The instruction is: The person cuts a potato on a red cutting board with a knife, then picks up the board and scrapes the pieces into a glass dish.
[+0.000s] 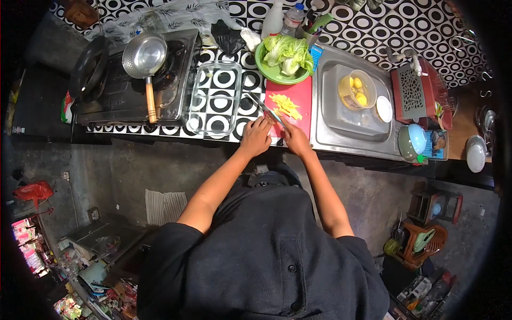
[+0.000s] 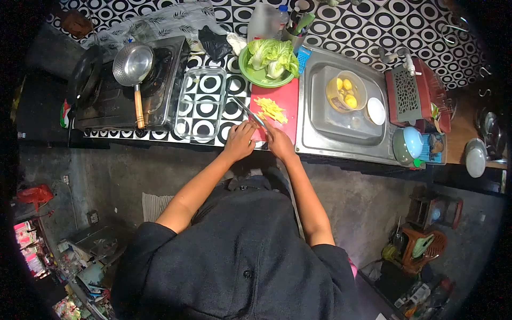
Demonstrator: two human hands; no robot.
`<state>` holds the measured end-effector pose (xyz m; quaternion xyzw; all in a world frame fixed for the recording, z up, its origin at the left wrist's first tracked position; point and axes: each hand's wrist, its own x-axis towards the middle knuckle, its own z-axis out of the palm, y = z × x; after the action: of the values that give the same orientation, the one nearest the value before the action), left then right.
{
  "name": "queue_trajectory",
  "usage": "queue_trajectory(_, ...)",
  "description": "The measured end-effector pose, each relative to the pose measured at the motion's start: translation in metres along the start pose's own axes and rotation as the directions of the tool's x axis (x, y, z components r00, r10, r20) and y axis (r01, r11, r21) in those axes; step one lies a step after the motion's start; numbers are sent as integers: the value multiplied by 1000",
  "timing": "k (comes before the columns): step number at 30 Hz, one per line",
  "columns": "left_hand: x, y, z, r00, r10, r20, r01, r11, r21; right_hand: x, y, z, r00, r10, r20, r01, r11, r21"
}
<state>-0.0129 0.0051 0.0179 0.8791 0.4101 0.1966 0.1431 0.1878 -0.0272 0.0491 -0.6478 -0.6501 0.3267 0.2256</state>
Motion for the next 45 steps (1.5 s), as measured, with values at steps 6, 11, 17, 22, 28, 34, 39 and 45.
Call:
queue_trajectory(6,0,3,3,999,-22,-36,22,1000,-12,16,5,-16,997,-74,23,75,997,-30)
queue_trajectory(11,0,5,0,998,-60,31,60,998,-8,28,9,-23,993,-110,51,107,993,47)
queue_trajectory(17,2,13,0,988,-128,92,132,990,-43,24,31,-6,976,-218,14,217,975,43)
queue_trajectory(22,3,17,3,982,-156,103,158,987,-17,8,14,-16,982,-176,65,165,976,144)
queue_trajectory(28,2,20,3,971,-183,156,185,983,-1,2,23,-2,978,-206,24,197,959,204)
queue_trajectory(34,2,26,5,955,-230,187,232,973,14,-5,26,1,978,-206,35,193,956,223)
queue_trajectory(39,5,33,2,950,-262,168,262,965,24,-8,28,4,977,-206,54,192,962,197)
queue_trajectory(45,4,33,3,959,-257,119,259,966,0,-14,21,-1,976,-206,69,188,961,204)
